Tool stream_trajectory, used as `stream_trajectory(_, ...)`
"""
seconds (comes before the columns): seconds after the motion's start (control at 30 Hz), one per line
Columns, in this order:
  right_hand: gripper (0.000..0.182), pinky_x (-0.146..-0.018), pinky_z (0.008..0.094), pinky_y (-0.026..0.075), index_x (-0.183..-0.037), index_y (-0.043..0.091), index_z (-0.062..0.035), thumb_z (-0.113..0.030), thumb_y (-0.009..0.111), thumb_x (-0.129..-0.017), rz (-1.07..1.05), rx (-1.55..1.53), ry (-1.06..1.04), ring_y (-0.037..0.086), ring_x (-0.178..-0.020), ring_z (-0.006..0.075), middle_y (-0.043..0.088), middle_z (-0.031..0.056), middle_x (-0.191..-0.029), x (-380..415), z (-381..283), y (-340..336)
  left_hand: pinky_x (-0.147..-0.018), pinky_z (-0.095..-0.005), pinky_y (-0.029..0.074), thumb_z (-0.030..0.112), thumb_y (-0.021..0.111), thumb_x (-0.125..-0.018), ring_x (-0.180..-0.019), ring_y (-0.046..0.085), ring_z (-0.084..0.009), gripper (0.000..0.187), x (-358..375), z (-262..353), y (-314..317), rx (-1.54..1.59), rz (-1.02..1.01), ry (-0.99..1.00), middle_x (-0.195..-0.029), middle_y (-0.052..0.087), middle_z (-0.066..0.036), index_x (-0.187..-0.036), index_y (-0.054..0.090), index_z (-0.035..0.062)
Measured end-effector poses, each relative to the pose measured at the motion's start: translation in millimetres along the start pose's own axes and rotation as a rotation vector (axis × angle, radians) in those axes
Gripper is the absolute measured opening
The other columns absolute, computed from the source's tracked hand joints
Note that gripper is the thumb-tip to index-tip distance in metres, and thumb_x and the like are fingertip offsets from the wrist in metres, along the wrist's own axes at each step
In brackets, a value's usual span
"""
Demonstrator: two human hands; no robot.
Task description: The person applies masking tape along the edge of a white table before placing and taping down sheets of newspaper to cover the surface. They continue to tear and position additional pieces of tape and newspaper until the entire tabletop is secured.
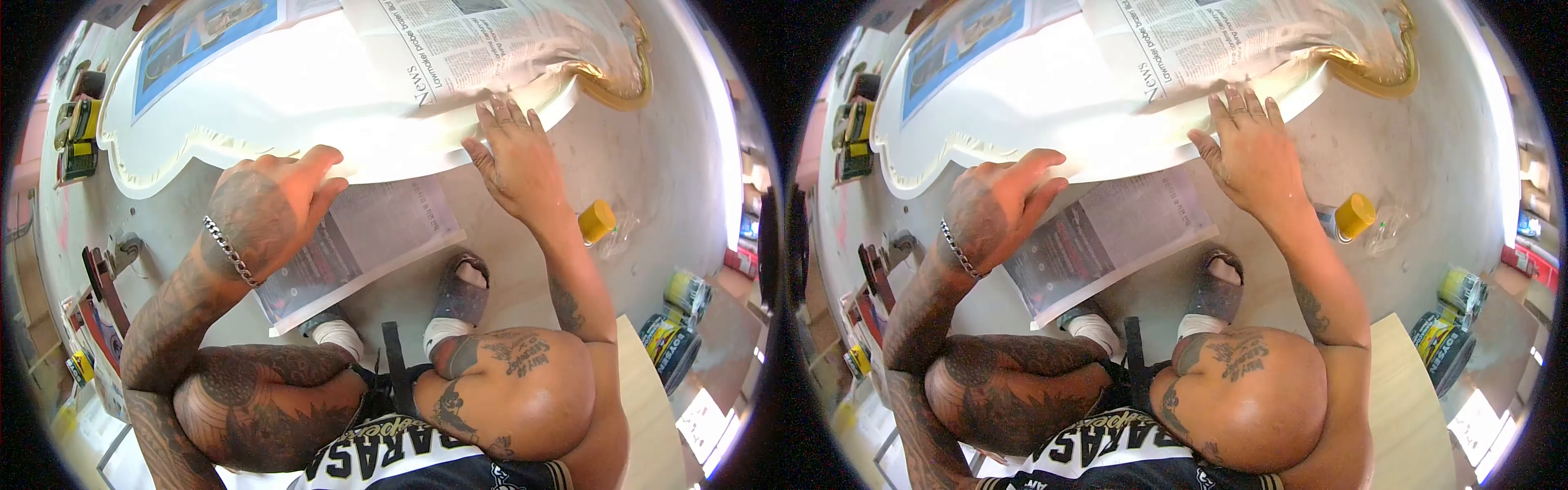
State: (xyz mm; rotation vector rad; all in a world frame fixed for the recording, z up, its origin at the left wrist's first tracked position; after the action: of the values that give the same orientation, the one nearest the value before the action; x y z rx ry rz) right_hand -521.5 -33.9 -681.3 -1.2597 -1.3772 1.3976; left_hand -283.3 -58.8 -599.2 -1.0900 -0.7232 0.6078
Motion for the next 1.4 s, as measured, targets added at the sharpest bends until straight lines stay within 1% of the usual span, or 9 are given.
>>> stream_trajectory(0.1, 0.067, -0.119, 0.0544, 0.032, -0.140, 0.056, 0.0032, -0.052, 0.045, -0.105, -0.024, 0.022, -0.018, 0.048, -0.138, 0.0440, 0.052, 0.0265, -0.148, 2, -1, 4, -0.072, -0.0461, 0.055, 0.031, 0.062, -0.101, -0.077, 0.072, -0.0365, 0.024, 0, 0, 6, -0.021, 0.000, 0.036, -0.082, 0.073, -0.016, -0.116, 0.067, 0.0139)
stream_trajectory(0.2, 0.069, -0.119, 0.0545, 0.031, -0.141, 0.055, 0.0033, -0.054, 0.044, -0.104, -0.020, 0.056, -0.022, 0.048, -0.138, 0.0452, 0.051, 0.0269, -0.148, 3, -4, 5, -0.072, -0.0467, 0.056, 0.031, 0.062, -0.101, -0.077, 0.072, -0.0363, 0.024, -1, 3, 9, -0.047, -0.047, -0.003, -0.083, 0.074, -0.016, -0.117, 0.067, 0.0141)
stream_trajectory(0.3, 0.072, -0.120, 0.0545, 0.030, -0.142, 0.055, 0.0032, -0.056, 0.042, -0.104, -0.031, 0.073, -0.024, 0.047, -0.139, 0.0451, 0.051, 0.0269, -0.149, 4, -4, 7, -0.072, -0.0473, 0.057, 0.031, 0.061, -0.101, -0.078, 0.073, -0.0361, 0.024, -2, 3, 15, -0.089, -0.128, -0.057, -0.083, 0.074, -0.016, -0.118, 0.067, 0.0145)
stream_trajectory(0.5, 0.077, -0.121, 0.0538, 0.028, -0.143, 0.054, 0.0045, -0.060, 0.038, -0.104, -0.059, 0.088, -0.020, 0.045, -0.141, 0.0437, 0.050, 0.0285, -0.149, 2, -8, 9, -0.071, -0.0478, 0.058, 0.031, 0.062, -0.101, -0.077, 0.073, -0.0357, 0.025, -2, 1, 18, -0.121, -0.136, -0.063, -0.083, 0.074, -0.016, -0.119, 0.067, 0.0149)
stream_trajectory(0.6, 0.078, -0.121, 0.0535, 0.028, -0.142, 0.054, 0.0059, -0.061, 0.038, -0.104, -0.075, 0.112, -0.033, 0.045, -0.141, 0.0436, 0.050, 0.0311, -0.148, 0, -14, 11, -0.072, -0.0477, 0.058, 0.031, 0.061, -0.101, -0.077, 0.073, -0.0354, 0.025, -2, 2, 18, -0.141, -0.143, -0.069, -0.083, 0.074, -0.015, -0.119, 0.067, 0.0148)
stream_trajectory(0.8, 0.079, -0.120, 0.0548, 0.028, -0.140, 0.055, 0.0081, -0.060, 0.038, -0.104, -0.037, 0.095, -0.085, 0.046, -0.140, 0.0458, 0.051, 0.0355, -0.144, 0, -33, 10, -0.072, -0.0476, 0.058, 0.031, 0.061, -0.101, -0.078, 0.073, -0.0355, 0.026, -2, 2, 21, -0.160, -0.132, -0.068, -0.084, 0.075, -0.016, -0.121, 0.068, 0.0152)
stream_trajectory(1.0, 0.080, -0.120, 0.0559, 0.029, -0.138, 0.057, 0.0085, -0.061, 0.038, -0.104, -0.027, 0.055, -0.101, 0.047, -0.139, 0.0466, 0.052, 0.0361, -0.143, 1, -46, 11, -0.071, -0.0471, 0.059, 0.032, 0.060, -0.101, -0.076, 0.074, -0.0349, 0.028, -5, 1, 24, -0.214, -0.166, -0.080, -0.082, 0.074, -0.016, -0.121, 0.070, 0.0149)
stream_trajectory(1.1, 0.080, -0.120, 0.0558, 0.029, -0.137, 0.057, 0.0085, -0.062, 0.039, -0.103, -0.023, 0.033, -0.099, 0.047, -0.139, 0.0468, 0.052, 0.0362, -0.143, 0, -53, 11, -0.071, -0.0469, 0.059, 0.032, 0.060, -0.101, -0.074, 0.073, -0.0347, 0.028, -6, 0, 25, -0.219, -0.121, -0.048, -0.080, 0.074, -0.016, -0.120, 0.070, 0.0150)
stream_trajectory(1.4, 0.079, -0.119, 0.0577, 0.028, -0.139, 0.056, 0.0071, -0.061, 0.042, -0.102, -0.050, 0.002, -0.116, 0.043, -0.141, 0.0495, 0.049, 0.0377, -0.144, 0, -71, 13, -0.077, -0.0472, 0.059, 0.036, 0.055, -0.103, -0.081, 0.074, -0.0334, 0.031, -11, -5, 36, -0.232, -0.204, -0.084, -0.087, 0.075, -0.015, -0.122, 0.070, 0.0155)
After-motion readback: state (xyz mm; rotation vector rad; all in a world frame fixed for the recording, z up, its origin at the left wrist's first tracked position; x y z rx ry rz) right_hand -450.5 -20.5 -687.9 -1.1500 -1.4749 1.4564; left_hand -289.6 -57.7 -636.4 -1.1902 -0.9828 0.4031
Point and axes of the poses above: each hand's wrist, its own x-axis away from the middle knuckle, its own y-axis out of the palm, z = x × y, the point moved 8 cm from there along -x, towards the middle knuckle
